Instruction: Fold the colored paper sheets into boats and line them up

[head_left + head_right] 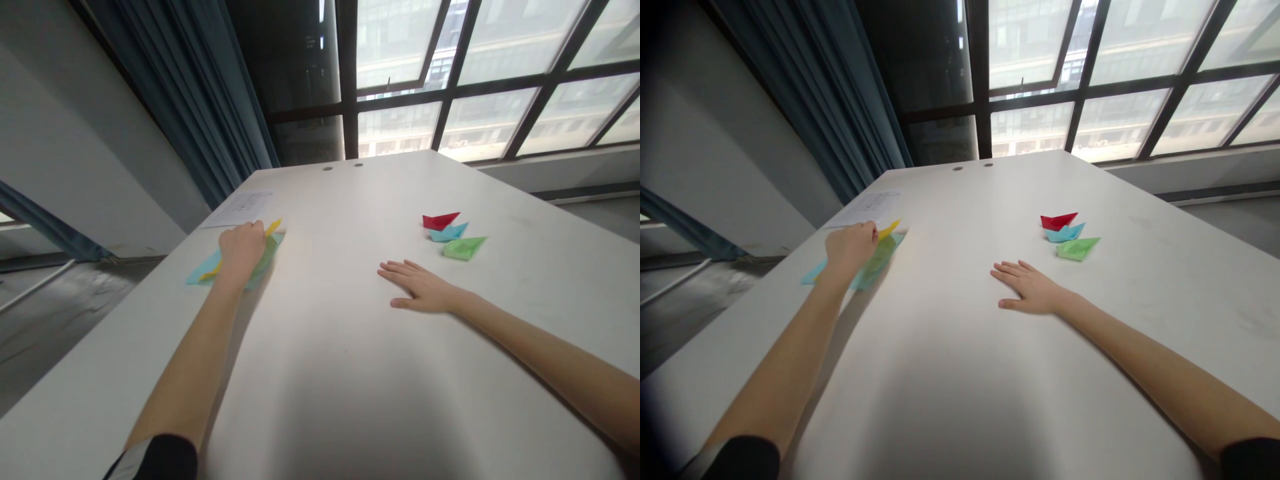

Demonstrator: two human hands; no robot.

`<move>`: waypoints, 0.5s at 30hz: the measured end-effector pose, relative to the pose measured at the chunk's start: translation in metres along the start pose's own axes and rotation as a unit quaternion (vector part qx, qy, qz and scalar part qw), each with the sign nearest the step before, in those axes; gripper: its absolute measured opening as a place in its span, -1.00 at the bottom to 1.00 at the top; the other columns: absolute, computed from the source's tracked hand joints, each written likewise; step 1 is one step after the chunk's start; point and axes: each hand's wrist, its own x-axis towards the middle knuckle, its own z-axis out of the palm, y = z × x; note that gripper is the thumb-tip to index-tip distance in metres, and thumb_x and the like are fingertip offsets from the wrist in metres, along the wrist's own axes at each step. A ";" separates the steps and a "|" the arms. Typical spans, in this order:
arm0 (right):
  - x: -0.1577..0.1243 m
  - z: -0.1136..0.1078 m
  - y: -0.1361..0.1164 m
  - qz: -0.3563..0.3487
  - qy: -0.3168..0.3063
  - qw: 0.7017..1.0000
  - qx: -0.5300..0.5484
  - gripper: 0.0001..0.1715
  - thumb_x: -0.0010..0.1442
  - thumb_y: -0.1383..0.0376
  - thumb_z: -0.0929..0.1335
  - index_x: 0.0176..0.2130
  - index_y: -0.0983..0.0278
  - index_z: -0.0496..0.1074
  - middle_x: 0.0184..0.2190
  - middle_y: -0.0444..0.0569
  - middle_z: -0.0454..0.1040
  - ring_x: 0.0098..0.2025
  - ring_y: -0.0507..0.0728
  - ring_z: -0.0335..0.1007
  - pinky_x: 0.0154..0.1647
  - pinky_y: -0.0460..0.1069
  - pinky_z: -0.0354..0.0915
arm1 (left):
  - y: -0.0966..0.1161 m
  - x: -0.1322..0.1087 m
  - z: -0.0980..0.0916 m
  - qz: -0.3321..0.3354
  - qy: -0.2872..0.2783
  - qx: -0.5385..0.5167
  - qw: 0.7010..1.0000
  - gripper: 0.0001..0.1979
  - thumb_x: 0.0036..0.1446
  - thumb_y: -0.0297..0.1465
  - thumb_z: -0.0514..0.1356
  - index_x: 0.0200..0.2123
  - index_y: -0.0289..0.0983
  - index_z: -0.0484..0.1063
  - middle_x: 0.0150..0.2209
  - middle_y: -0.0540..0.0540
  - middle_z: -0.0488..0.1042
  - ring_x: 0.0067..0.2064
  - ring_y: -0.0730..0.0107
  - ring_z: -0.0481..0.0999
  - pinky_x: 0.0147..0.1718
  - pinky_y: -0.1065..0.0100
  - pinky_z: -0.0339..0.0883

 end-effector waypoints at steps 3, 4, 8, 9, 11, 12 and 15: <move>0.000 0.000 0.000 -0.001 0.003 1.000 0.005 -0.17 0.14 -0.11 0.17 0.26 0.20 -0.07 0.25 0.08 -0.01 0.27 0.26 -0.13 0.22 0.27 -0.16 | 0.030 -0.008 -0.020 0.049 0.083 -0.036 0.995 -0.64 0.20 -0.35 -0.17 -0.22 -0.33 0.38 -0.27 -0.31 0.46 -0.17 0.04 0.42 -0.26 0.16 0.18; 0.000 0.000 0.001 -0.002 0.008 1.000 0.010 -0.17 0.14 -0.11 0.18 0.26 0.20 -0.05 0.25 0.09 0.01 0.26 0.27 -0.11 0.22 0.27 -0.16 | 0.041 -0.012 -0.024 0.076 0.088 -0.056 0.992 -0.65 0.21 -0.35 -0.17 -0.23 -0.34 0.38 -0.28 -0.31 0.46 -0.18 0.04 0.42 -0.26 0.16 0.17; 0.000 0.004 0.005 0.024 0.091 0.992 0.080 -0.28 0.17 -0.05 0.18 0.20 0.22 0.08 0.16 0.10 0.18 0.19 0.23 0.07 0.18 0.20 0.01 | 0.088 -0.035 -0.030 0.234 0.054 -0.131 0.962 -0.73 0.21 -0.41 -0.11 -0.27 -0.31 0.37 -0.34 -0.23 0.45 -0.26 0.18 0.44 -0.27 0.23 0.17; 0.000 0.005 0.007 0.049 0.131 0.984 0.106 -0.33 0.19 -0.03 0.17 0.19 0.22 0.10 0.14 0.09 0.22 0.16 0.22 0.11 0.16 0.18 0.06 | 0.098 -0.043 -0.030 0.284 0.044 -0.142 0.947 -0.76 0.20 -0.43 -0.09 -0.28 -0.30 0.36 -0.35 -0.21 0.45 -0.28 0.22 0.44 -0.29 0.25 0.18; 0.001 0.008 0.012 0.110 0.218 0.958 0.148 -0.39 0.22 0.00 0.13 0.16 0.21 0.12 0.10 0.08 0.26 0.14 0.21 0.14 0.13 0.18 0.09 | 0.115 -0.058 -0.028 0.381 0.032 -0.147 0.912 -0.78 0.20 -0.46 -0.08 -0.29 -0.28 0.35 -0.35 -0.18 0.45 -0.31 0.28 0.43 -0.35 0.31 0.20; 0.002 0.010 0.016 0.138 0.256 0.943 0.163 -0.41 0.22 0.01 0.12 0.15 0.20 0.14 0.10 0.07 0.27 0.13 0.22 0.14 0.13 0.19 0.09 | 0.122 -0.066 -0.027 0.427 0.026 -0.144 0.892 -0.79 0.21 -0.47 -0.08 -0.30 -0.28 0.34 -0.35 -0.17 0.44 -0.32 0.31 0.42 -0.38 0.34 0.20; 0.004 0.012 0.025 0.187 0.323 0.904 0.207 -0.45 0.25 0.02 0.06 0.09 0.20 0.24 0.05 0.04 0.33 0.11 0.20 0.18 0.12 0.18 0.09 | 0.134 -0.083 -0.025 0.534 0.028 -0.151 0.831 -0.85 0.18 -0.48 -0.02 -0.33 -0.27 0.33 -0.37 -0.12 0.44 -0.34 0.35 0.41 -0.42 0.38 0.21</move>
